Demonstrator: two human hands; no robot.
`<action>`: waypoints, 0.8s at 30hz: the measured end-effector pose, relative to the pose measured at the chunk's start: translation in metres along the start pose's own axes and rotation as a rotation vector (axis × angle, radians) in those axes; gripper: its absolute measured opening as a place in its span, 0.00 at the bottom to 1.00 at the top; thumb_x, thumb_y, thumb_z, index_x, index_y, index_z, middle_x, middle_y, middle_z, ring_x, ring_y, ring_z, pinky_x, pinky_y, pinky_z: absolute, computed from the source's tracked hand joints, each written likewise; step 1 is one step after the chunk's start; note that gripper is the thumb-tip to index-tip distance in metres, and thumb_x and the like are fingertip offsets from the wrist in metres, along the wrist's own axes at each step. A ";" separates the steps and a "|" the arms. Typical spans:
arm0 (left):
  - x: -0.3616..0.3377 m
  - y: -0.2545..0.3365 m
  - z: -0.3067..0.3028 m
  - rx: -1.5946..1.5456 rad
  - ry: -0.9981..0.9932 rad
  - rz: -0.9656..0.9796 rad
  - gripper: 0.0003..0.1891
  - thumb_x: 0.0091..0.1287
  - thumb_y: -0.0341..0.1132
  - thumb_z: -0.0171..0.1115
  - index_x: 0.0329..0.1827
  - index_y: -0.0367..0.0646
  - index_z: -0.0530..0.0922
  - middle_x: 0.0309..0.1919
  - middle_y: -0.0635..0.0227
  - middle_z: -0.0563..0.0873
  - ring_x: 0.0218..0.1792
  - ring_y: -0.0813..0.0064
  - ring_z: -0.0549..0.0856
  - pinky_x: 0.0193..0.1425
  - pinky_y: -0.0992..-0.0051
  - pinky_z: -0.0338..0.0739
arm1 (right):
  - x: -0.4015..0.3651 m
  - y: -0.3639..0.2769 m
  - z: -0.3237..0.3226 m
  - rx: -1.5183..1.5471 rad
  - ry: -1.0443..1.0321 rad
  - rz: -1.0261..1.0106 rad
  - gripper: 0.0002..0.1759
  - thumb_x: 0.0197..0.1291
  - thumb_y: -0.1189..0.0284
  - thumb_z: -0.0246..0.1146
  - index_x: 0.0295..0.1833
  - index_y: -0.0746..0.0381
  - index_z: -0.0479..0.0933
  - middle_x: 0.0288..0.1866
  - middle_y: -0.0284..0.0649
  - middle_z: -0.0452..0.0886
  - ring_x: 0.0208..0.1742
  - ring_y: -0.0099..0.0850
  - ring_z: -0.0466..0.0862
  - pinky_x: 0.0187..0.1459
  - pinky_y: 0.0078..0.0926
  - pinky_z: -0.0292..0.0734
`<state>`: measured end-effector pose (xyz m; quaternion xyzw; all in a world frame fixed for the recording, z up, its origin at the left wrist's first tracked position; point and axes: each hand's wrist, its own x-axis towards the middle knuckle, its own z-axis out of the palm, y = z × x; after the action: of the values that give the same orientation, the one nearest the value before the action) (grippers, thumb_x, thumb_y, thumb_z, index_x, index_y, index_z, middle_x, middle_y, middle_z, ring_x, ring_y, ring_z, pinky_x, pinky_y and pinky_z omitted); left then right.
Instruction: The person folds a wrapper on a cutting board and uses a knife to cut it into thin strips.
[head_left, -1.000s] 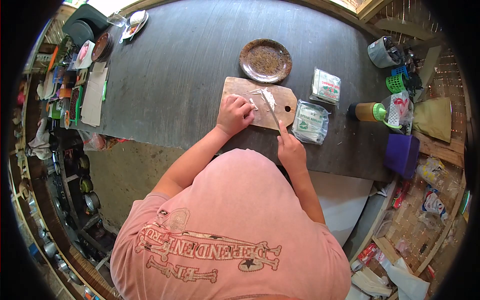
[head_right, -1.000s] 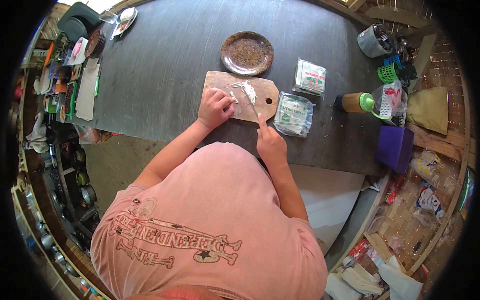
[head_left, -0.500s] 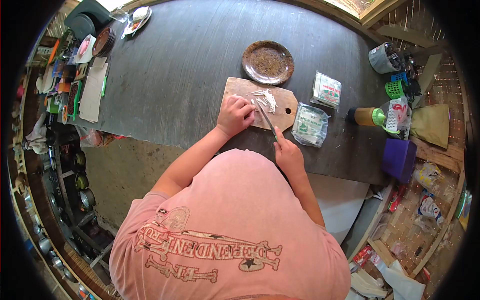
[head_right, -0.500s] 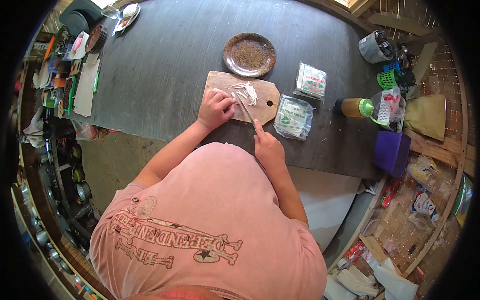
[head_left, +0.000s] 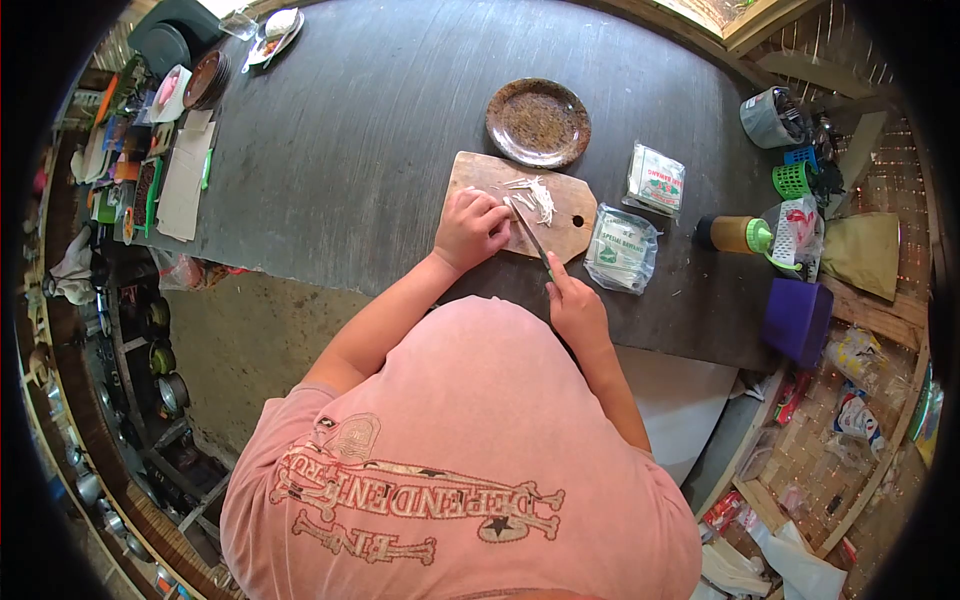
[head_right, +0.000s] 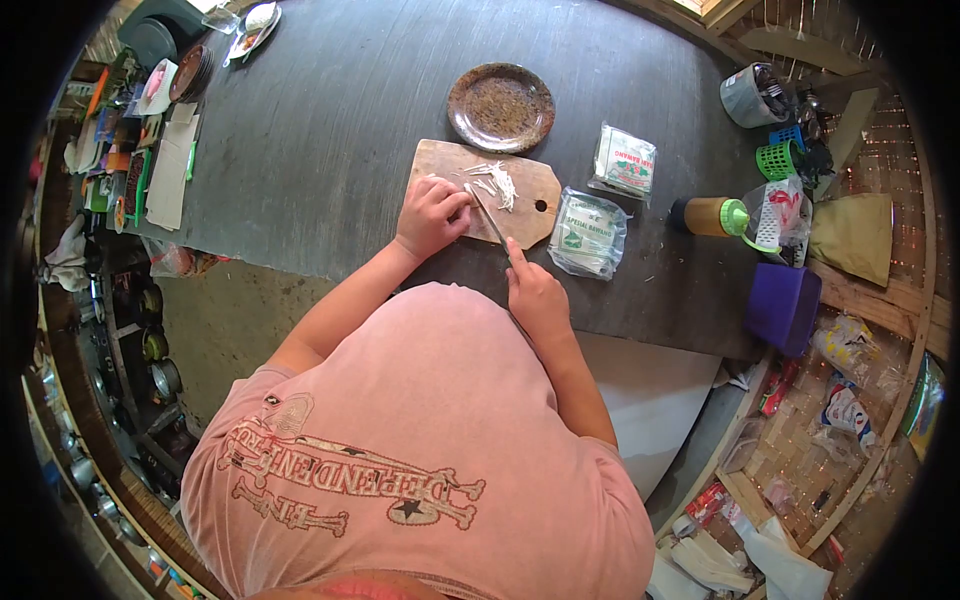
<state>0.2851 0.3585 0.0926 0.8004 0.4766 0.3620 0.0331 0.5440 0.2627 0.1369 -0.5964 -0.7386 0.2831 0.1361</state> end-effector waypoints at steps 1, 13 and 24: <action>0.000 0.000 0.000 0.003 -0.001 0.003 0.11 0.61 0.33 0.78 0.46 0.52 0.90 0.45 0.73 0.89 0.56 0.65 0.88 0.68 0.58 0.80 | 0.000 0.000 -0.001 -0.009 -0.002 0.003 0.34 0.78 0.68 0.68 0.87 0.47 0.75 0.39 0.50 0.89 0.38 0.56 0.91 0.42 0.59 0.87; 0.001 0.000 0.000 0.007 -0.009 0.008 0.10 0.60 0.33 0.78 0.45 0.52 0.90 0.44 0.74 0.88 0.55 0.65 0.87 0.68 0.57 0.80 | 0.000 0.000 0.000 -0.063 -0.022 -0.028 0.34 0.79 0.68 0.67 0.88 0.49 0.74 0.37 0.48 0.87 0.36 0.53 0.91 0.41 0.56 0.88; 0.000 -0.001 0.001 0.025 -0.028 0.019 0.08 0.60 0.34 0.78 0.41 0.52 0.89 0.44 0.74 0.88 0.56 0.65 0.87 0.69 0.57 0.80 | 0.010 0.000 0.011 -0.302 0.029 -0.106 0.39 0.74 0.74 0.64 0.90 0.46 0.72 0.36 0.43 0.83 0.30 0.47 0.91 0.33 0.50 0.89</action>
<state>0.2847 0.3590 0.0914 0.8103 0.4729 0.3451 0.0260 0.5356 0.2690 0.1269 -0.5745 -0.8011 0.1528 0.0702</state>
